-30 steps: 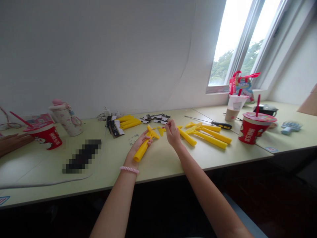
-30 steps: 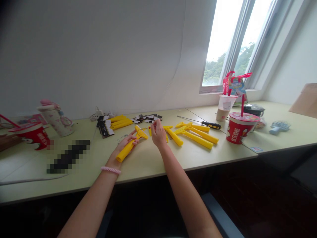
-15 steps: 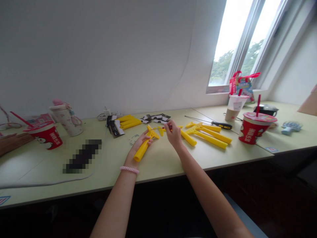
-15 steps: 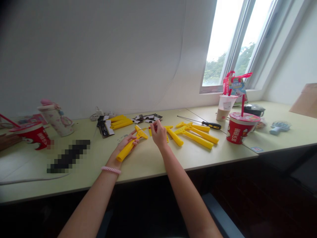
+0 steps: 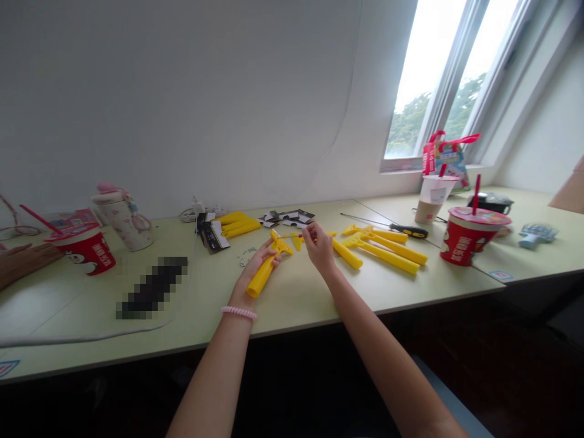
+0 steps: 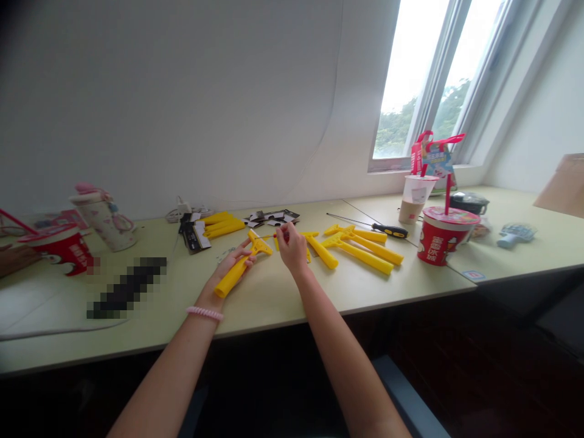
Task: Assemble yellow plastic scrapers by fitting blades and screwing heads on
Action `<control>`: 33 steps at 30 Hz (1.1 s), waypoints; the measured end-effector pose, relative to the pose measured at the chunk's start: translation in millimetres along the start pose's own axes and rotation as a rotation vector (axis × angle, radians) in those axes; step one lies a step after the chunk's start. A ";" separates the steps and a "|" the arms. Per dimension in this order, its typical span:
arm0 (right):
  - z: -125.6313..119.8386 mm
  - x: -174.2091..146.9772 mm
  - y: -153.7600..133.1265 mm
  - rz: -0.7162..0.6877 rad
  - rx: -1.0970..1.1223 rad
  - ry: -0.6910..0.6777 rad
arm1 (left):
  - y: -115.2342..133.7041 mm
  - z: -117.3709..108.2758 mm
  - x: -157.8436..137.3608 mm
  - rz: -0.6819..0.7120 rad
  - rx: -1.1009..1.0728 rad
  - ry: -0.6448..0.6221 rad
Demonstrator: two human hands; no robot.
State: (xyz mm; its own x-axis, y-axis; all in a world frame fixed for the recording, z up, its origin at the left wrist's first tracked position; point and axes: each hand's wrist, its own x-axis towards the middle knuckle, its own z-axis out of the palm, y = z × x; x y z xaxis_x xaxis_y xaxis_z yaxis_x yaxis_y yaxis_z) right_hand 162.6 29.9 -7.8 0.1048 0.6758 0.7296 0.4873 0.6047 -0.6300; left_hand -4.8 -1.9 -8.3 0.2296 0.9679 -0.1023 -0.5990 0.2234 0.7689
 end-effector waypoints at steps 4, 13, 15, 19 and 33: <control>0.0 0.8 -0.4 0.007 0.015 0.005 | 0.1 1.6 -0.3 -0.001 -0.002 0.001; 7.6 -4.8 3.7 -0.048 -0.389 -0.212 | 6.2 -6.2 4.9 0.122 -0.285 0.181; 15.9 -9.4 0.3 -0.076 -0.561 -0.419 | 7.0 -8.1 5.7 0.140 -0.332 0.193; 28.9 -16.6 -9.9 -0.125 -0.730 -0.635 | 7.0 -9.0 6.0 0.163 -0.380 0.205; 55.1 51.8 45.4 0.361 -0.746 -0.612 | 5.9 -10.3 9.6 0.157 -0.356 0.240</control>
State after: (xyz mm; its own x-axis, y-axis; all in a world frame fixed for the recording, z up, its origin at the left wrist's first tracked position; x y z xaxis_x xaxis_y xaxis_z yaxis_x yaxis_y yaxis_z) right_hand 142.4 115.6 -13.3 -0.0054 0.9904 0.1378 0.9505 0.0478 -0.3069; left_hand -14.0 9.9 -11.2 -0.0447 0.9831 -0.1774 -0.8485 0.0563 0.5262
